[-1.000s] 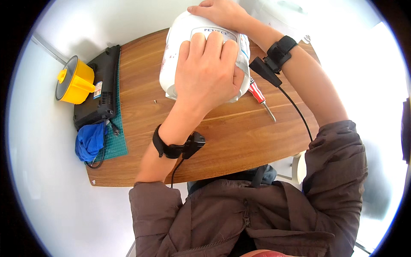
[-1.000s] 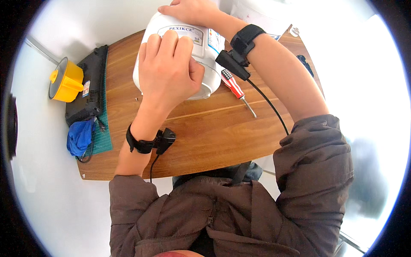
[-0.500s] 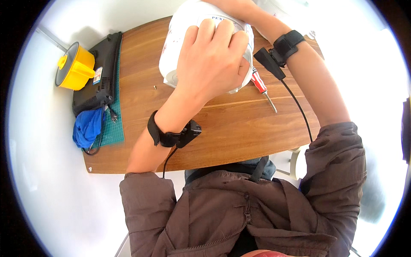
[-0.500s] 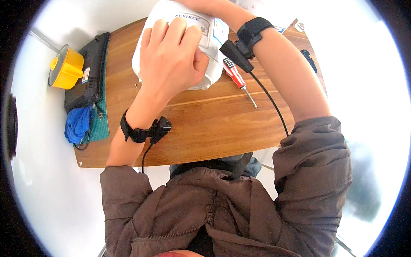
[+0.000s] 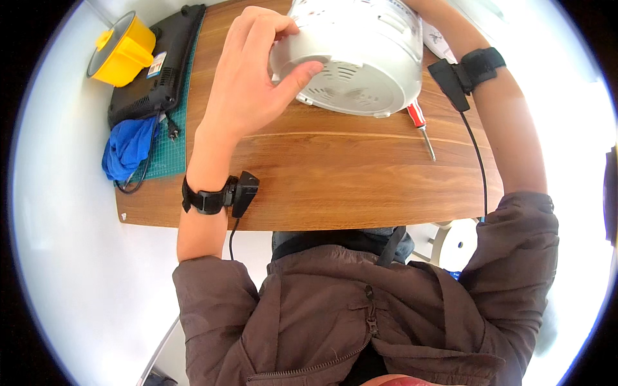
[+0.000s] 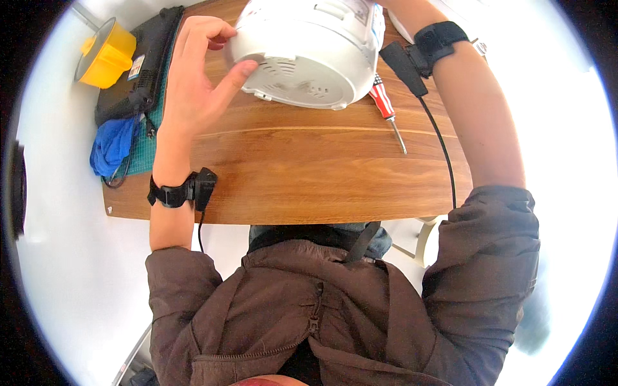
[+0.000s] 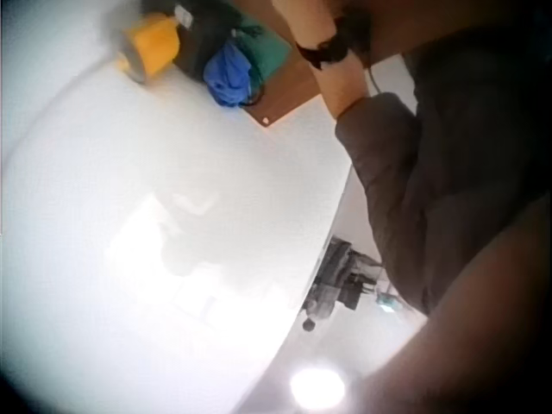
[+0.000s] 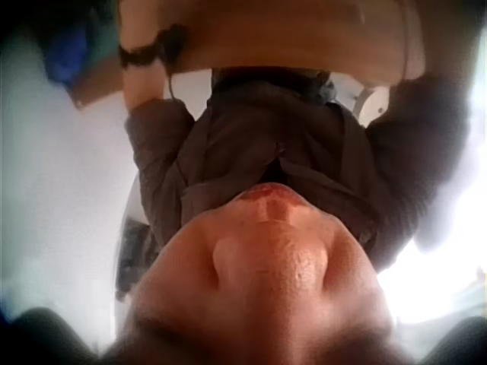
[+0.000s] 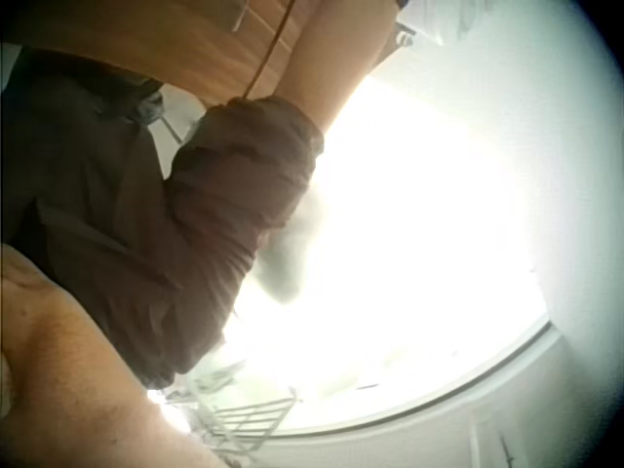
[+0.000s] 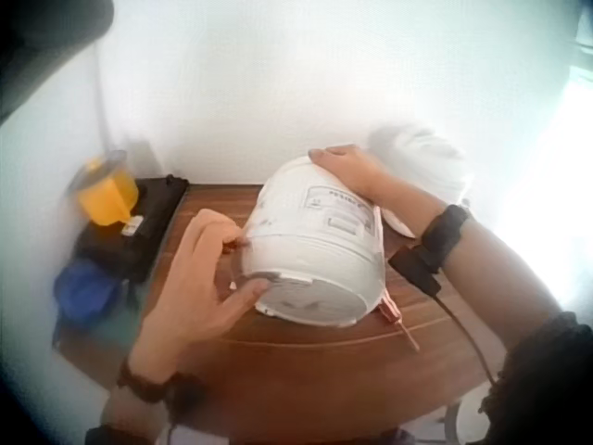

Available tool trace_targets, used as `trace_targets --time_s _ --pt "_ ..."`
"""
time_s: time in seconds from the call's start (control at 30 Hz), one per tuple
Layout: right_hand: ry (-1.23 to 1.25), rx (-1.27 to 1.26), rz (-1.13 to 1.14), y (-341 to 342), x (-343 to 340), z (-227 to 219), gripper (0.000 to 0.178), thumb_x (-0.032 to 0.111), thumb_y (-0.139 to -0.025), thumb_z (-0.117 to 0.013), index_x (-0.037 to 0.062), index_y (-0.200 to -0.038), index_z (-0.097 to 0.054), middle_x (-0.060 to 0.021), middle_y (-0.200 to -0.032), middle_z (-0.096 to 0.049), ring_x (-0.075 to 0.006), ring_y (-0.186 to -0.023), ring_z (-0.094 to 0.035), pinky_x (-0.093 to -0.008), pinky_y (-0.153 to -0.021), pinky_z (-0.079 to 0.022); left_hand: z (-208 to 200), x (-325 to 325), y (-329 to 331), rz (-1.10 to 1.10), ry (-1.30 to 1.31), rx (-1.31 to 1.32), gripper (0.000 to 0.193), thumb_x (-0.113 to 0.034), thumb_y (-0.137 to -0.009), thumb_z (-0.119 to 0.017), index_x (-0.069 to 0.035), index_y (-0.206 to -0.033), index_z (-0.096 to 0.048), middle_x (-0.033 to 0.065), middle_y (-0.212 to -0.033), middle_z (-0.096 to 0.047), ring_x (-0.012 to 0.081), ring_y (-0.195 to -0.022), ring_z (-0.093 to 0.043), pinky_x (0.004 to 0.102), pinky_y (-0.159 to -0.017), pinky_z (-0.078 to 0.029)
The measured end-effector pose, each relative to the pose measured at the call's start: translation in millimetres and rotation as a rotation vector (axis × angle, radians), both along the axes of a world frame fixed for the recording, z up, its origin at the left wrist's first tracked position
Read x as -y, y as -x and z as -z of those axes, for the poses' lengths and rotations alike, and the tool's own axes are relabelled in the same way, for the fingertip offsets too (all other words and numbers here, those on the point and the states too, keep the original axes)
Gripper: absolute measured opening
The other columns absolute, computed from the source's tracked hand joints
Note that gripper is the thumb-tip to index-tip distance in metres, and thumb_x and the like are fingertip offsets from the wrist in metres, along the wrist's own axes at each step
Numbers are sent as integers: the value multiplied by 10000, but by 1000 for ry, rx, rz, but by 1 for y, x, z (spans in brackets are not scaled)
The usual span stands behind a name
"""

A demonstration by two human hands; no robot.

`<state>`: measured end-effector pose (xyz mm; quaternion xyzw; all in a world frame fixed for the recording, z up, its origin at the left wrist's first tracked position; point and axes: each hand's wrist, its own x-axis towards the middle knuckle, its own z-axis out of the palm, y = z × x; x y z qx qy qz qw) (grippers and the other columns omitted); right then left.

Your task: The person uses a screwdriver to remove screws from the bottom and sides of a white rice cooker, then separates the outer casing from the inner body. A yellow pot is moved aside at the start.

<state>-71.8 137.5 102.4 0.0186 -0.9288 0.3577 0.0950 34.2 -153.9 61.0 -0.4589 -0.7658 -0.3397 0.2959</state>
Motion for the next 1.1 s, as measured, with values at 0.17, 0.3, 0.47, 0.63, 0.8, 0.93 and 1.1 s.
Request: trace_targets --time_s 0.17,0.3,0.47,0.63,0.8,0.93,1.1 --pt "128 26 15 -6 2 -2 592 500 -999 -580 -37 -1196 -731 -173 -1067 -762 -247 -962 -711 -382 -885 -547 31 5 5 -75 -83 186 655 -204 -686 -957 -48 -1183 -560 73 -1114 -578 227 -1006 -582 342 -893 -497" --pt "172 19 39 -17 7 -6 562 465 -1000 -601 -50 -1179 -735 -155 -1037 -762 -218 -916 -708 -366 -843 -554 38 -10 -1 -178 -200 177 727 -273 -616 -1004 -41 -1139 -556 64 -1089 -569 206 -987 -572 350 -884 -489" --pt "237 3 4 -20 8 -4 547 446 -1003 -607 -61 -1166 -735 -151 -1014 -763 -219 -881 -710 -366 -815 -560 34 -17 1 -241 -201 278 730 -305 -599 -1012 -49 -1103 -551 43 -1022 -570 189 -939 -557 332 -851 -487" --pt "176 -14 37 -24 6 -6 556 451 -1004 -599 -65 -1159 -736 -165 -1001 -763 -232 -866 -714 -379 -809 -560 33 -18 6 -203 -178 373 715 -302 -594 -1014 -68 -1072 -537 20 -965 -545 167 -901 -525 308 -819 -473" --pt "193 25 71 -29 12 -10 579 455 -1003 -590 -85 -1160 -727 -188 -991 -759 -252 -871 -717 -391 -808 -559 31 -16 5 -135 -201 396 712 -306 -602 -1011 -71 -1066 -525 14 -967 -515 160 -893 -496 302 -814 -457" --pt "215 40 91 -35 12 -12 587 454 -1009 -585 -94 -1169 -720 -196 -996 -756 -261 -872 -716 -390 -809 -557 30 -15 6 -132 -174 305 712 -328 -626 -1000 -60 -1082 -522 26 -977 -506 173 -906 -493 311 -829 -452" --pt "260 -30 41 -41 6 -3 599 470 -1018 -579 -94 -1166 -717 -192 -989 -752 -247 -866 -710 -376 -805 -551 38 -14 8 -116 -168 174 721 -354 -670 -976 -40 -1144 -533 71 -1065 -524 214 -965 -526 348 -888 -471"
